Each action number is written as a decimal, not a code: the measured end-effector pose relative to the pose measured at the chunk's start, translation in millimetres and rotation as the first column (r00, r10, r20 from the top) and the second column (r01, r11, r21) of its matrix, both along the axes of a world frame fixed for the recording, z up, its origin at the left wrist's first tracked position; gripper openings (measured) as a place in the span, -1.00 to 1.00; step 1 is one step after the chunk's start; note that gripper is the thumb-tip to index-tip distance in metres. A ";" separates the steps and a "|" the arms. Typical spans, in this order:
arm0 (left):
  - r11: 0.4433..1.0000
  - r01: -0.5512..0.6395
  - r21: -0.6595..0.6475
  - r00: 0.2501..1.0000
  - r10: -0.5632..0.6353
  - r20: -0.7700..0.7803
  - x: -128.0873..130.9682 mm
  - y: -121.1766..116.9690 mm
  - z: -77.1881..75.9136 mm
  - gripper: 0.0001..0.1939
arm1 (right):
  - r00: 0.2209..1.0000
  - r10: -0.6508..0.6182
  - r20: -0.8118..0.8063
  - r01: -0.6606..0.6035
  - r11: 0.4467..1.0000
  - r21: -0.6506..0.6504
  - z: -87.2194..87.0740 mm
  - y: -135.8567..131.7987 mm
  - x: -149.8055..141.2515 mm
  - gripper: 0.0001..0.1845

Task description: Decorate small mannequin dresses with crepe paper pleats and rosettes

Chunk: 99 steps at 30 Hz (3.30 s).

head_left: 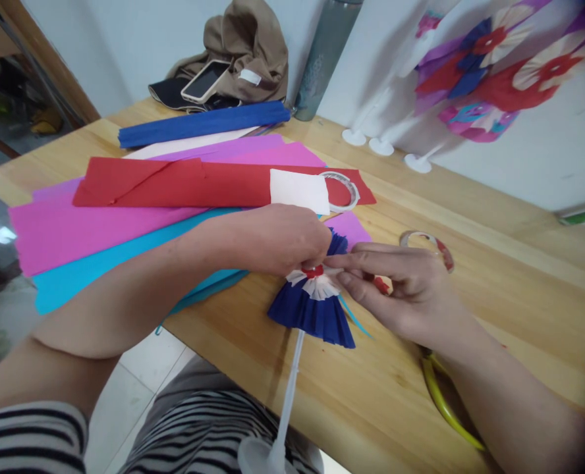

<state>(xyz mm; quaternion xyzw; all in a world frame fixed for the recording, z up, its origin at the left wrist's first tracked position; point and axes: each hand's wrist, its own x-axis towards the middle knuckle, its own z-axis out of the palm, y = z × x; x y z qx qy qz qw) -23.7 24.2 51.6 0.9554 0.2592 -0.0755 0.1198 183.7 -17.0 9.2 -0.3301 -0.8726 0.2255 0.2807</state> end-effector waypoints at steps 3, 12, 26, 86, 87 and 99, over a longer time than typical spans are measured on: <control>1.000 -0.002 -0.009 1.000 0.002 0.015 0.1 -0.1 -0.7 -0.76 | 0.999 0.019 0.038 -0.021 0.999 0.044 -3.1 1.7 -0.7 -0.79; 0.999 -0.027 -0.018 0.999 0.028 0.028 0.3 0.9 -3.1 -0.74 | 0.953 0.083 0.292 -0.188 0.915 0.356 -1.4 0.5 -0.6 -0.71; 0.994 -0.010 -0.113 0.993 0.022 0.112 -5.6 0.9 4.7 -0.74 | 0.955 0.086 0.285 -0.175 0.937 0.302 -1.2 0.3 0.6 -0.71; 0.966 -0.247 -0.073 0.957 0.232 -0.174 -24.7 24.9 -11.3 -0.84 | 0.987 -0.157 -0.032 0.160 0.974 0.158 4.0 -3.6 -0.7 -0.83; 0.968 -0.234 -0.088 0.964 0.219 -0.151 -26.4 25.6 -8.7 -0.84 | 0.987 -0.157 -0.029 0.159 0.974 0.161 3.8 -3.5 -0.6 -0.83; 0.693 -0.100 -0.713 0.908 0.356 0.219 -18.2 11.3 10.9 -0.95 | 0.993 -0.120 -0.022 0.119 0.920 0.372 -2.3 -12.7 -7.8 -0.73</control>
